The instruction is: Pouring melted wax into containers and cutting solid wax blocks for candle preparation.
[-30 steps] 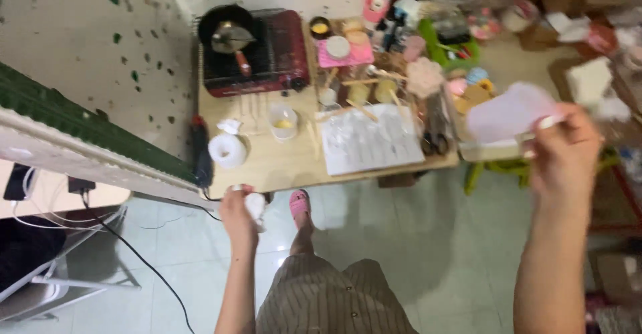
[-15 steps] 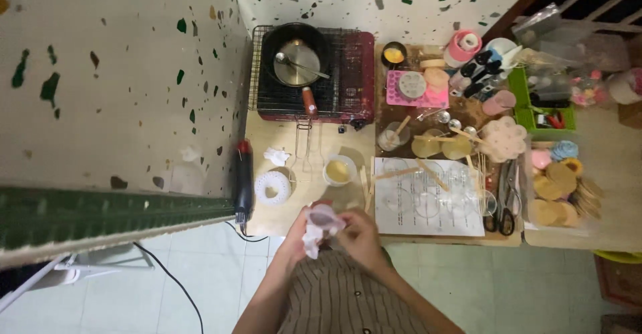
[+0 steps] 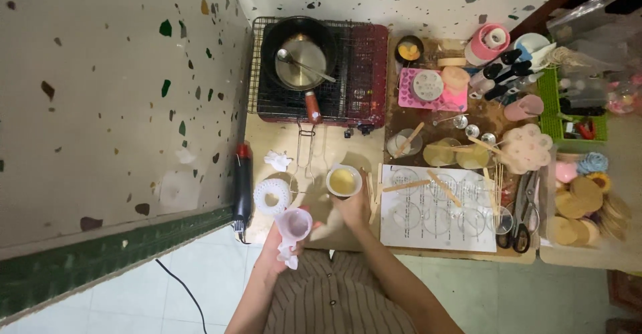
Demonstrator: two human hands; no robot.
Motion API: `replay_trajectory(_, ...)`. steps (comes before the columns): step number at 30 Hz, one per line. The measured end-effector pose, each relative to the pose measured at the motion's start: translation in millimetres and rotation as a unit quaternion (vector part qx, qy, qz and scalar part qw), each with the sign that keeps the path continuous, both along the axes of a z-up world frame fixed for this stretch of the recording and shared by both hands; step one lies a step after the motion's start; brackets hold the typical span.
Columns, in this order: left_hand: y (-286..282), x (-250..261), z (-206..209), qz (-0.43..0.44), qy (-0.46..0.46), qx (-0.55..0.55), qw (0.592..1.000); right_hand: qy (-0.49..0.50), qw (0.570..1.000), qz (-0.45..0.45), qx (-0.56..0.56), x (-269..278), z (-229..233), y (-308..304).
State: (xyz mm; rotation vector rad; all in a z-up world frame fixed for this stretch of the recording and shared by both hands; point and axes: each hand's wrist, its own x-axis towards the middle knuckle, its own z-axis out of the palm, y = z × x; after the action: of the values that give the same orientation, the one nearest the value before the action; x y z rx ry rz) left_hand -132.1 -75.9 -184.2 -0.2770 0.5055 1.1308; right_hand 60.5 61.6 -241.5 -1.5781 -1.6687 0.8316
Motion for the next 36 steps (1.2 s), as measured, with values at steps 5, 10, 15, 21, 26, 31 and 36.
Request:
replay_trajectory(5,22,-5,21,0.015,0.041,0.048,0.998,0.049,0.999,-0.004,0.016,-2,28,3)
replay_trajectory(10,46,-13,39,0.037,0.101,0.043,0.993,0.078,0.996,-0.007,-0.048,-7,81,2)
replay_trajectory(15,79,-4,58,0.061,0.083,0.079,0.991,0.074,0.989,0.101,-0.082,31,155,13)
replay_trajectory(21,126,33,98,0.041,0.034,0.057,0.997,-0.028,0.975,0.215,-0.045,78,301,51)
replay_trajectory(26,148,62,150,0.035,0.099,0.079,0.991,-0.135,0.946,0.296,0.007,101,384,68)
replay_trajectory(31,157,79,187,0.014,0.158,0.034,0.987,-0.185,0.917,0.351,-0.036,110,426,76)
replay_trajectory(36,155,91,193,0.015,0.134,0.038,0.990,-0.213,0.905,0.358,-0.088,106,451,81)
